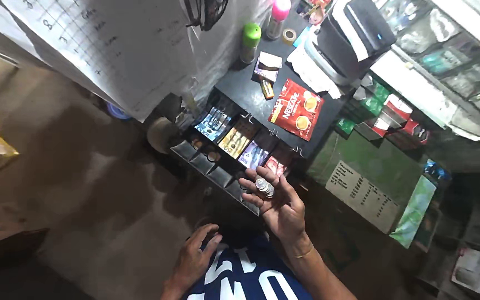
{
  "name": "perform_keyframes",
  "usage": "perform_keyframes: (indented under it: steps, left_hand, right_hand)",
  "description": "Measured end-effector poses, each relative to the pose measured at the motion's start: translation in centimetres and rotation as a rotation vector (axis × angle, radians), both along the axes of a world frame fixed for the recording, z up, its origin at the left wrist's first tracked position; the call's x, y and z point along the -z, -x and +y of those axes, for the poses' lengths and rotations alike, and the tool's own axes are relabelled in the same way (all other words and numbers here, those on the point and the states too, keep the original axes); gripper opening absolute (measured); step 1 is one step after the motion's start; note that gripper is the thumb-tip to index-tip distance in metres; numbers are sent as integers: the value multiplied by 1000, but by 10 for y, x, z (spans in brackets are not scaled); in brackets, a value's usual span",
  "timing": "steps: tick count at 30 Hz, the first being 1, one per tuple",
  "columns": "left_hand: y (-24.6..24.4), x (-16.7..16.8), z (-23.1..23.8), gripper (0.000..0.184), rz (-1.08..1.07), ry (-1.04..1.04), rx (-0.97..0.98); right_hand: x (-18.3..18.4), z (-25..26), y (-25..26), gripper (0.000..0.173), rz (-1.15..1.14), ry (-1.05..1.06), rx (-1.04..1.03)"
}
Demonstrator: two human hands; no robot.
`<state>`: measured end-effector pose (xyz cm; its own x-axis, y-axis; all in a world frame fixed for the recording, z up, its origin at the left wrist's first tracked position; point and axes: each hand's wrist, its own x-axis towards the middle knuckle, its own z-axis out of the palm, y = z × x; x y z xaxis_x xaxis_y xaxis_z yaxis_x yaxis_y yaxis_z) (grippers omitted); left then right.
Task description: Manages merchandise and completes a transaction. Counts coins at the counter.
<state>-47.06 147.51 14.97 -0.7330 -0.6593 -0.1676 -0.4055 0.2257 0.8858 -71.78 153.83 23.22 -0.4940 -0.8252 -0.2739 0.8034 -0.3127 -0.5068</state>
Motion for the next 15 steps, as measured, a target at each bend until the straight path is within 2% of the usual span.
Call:
perform_keyframes:
  steps: [6, 9, 10, 12, 15]
  left_hand:
    - [3, 5, 1, 35, -11, -12, 52]
    - [5, 5, -1, 36, -19, -24, 73]
    - [6, 6, -2, 36, -21, -31, 75]
    - [6, 7, -3, 37, -36, -50, 69]
    - [7, 5, -6, 39, -92, -81, 73]
  right_hand:
    - [3, 7, 2, 50, -3, -10, 27]
    - [8, 10, 8, 42, 64, -27, 51]
    - [8, 10, 10, 39, 142, -81, 58]
    - [5, 10, 14, 34, 398, -320, 52]
    - [7, 8, 19, 28, 868, -657, -158]
